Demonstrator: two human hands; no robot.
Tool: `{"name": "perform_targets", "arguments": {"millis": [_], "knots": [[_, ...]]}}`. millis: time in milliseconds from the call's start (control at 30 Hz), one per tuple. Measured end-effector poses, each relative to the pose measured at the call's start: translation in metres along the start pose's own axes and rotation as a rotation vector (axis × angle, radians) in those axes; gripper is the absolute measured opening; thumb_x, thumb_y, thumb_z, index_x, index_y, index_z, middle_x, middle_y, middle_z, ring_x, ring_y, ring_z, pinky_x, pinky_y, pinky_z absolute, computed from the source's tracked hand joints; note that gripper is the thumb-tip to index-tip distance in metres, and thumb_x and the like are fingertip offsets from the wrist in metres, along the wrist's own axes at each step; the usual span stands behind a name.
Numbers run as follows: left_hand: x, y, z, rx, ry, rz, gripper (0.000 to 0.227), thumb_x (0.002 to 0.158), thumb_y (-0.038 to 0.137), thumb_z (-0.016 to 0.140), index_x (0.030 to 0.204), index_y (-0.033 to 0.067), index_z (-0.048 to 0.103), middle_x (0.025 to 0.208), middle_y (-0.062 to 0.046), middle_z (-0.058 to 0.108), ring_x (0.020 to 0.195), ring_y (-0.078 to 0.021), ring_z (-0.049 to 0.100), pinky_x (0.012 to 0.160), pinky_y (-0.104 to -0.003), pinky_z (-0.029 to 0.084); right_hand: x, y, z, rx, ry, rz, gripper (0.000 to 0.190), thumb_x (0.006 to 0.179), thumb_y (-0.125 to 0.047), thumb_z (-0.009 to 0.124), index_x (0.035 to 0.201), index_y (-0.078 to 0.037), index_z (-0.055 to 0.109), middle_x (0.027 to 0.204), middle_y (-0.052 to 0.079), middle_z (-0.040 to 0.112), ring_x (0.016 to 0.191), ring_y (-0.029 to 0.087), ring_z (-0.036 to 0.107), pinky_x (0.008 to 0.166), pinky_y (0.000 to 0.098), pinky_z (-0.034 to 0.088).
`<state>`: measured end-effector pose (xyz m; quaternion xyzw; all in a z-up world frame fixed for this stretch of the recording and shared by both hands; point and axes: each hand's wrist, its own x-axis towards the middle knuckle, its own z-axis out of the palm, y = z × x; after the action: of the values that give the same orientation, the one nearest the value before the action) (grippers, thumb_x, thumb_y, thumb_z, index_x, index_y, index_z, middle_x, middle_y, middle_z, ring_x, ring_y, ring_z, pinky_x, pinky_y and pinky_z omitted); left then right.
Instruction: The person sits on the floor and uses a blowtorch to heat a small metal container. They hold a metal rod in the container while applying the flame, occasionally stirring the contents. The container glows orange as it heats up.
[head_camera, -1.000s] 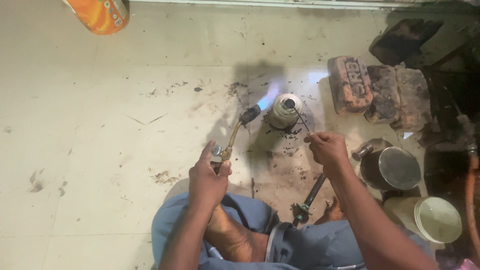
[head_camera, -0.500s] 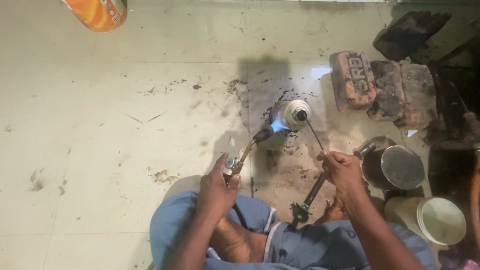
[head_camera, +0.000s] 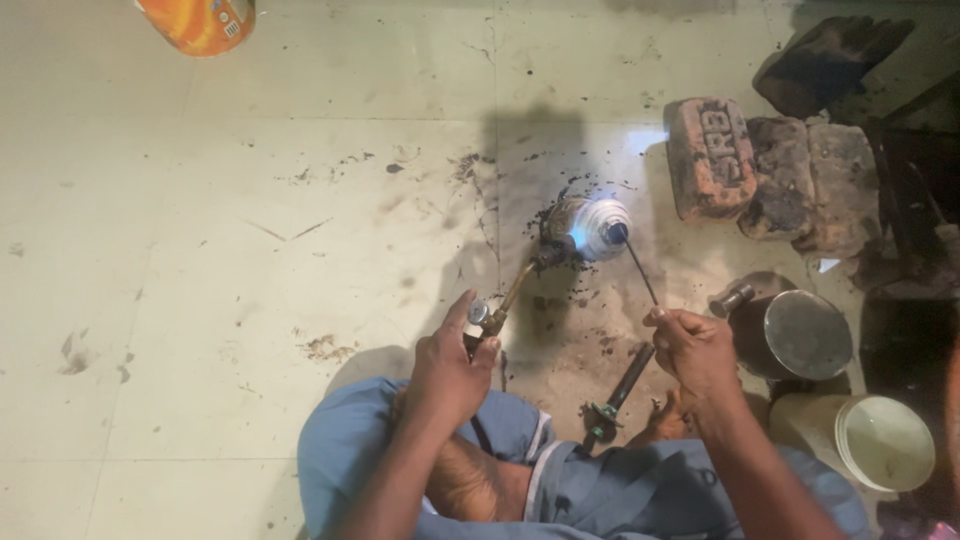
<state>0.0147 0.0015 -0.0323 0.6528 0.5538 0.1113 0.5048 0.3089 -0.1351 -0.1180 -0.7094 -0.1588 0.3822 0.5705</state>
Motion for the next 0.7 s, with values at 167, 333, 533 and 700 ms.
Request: {"name": "perform_targets", "arguments": {"millis": [167, 333, 533, 700], "knots": [[-0.002, 0.002, -0.007, 0.075, 0.041, -0.001, 0.069, 0.087, 0.022, 0.07, 0.152, 0.0193, 0.045, 0.098, -0.024, 0.074, 0.092, -0.0393, 0.073, 0.085, -0.047, 0.056, -0.006, 0.002, 0.001, -0.003, 0.048, 0.032, 0.019, 0.098, -0.012, 0.068, 0.091, 0.004, 0.074, 0.058, -0.002, 0.046, 0.045, 0.006, 0.032, 0.041, 0.0239, 0.02], [-0.003, -0.005, -0.008, 0.052, 0.026, -0.047, 0.07, 0.087, 0.024, 0.068, 0.152, 0.0204, 0.044, 0.094, -0.021, 0.076, 0.09, -0.0372, 0.075, 0.086, -0.045, 0.056, -0.015, -0.001, 0.004, 0.024, 0.057, -0.026, 0.019, 0.098, -0.011, 0.068, 0.092, 0.006, 0.073, 0.059, -0.001, 0.05, 0.046, 0.006, 0.038, 0.041, 0.0233, 0.024], [-0.002, -0.012, -0.001, 0.072, 0.179, 0.177, 0.068, 0.083, 0.02, 0.074, 0.147, 0.0126, 0.05, 0.098, -0.022, 0.074, 0.086, -0.0379, 0.074, 0.081, -0.045, 0.057, -0.007, -0.042, -0.01, -0.128, 0.138, 0.009, 0.02, 0.1, -0.015, 0.064, 0.094, 0.002, 0.075, 0.059, -0.002, 0.054, 0.046, 0.005, 0.04, 0.041, 0.0224, 0.029], [-0.001, -0.001, 0.002, -0.065, 0.06, -0.027, 0.068, 0.085, 0.018, 0.068, 0.15, 0.0177, 0.047, 0.089, -0.016, 0.08, 0.078, -0.0305, 0.081, 0.076, -0.041, 0.062, 0.008, -0.075, -0.022, -0.004, -0.042, -0.107, 0.021, 0.101, -0.011, 0.066, 0.089, 0.004, 0.073, 0.06, -0.004, 0.045, 0.047, 0.005, 0.033, 0.041, 0.0244, 0.021]]}}
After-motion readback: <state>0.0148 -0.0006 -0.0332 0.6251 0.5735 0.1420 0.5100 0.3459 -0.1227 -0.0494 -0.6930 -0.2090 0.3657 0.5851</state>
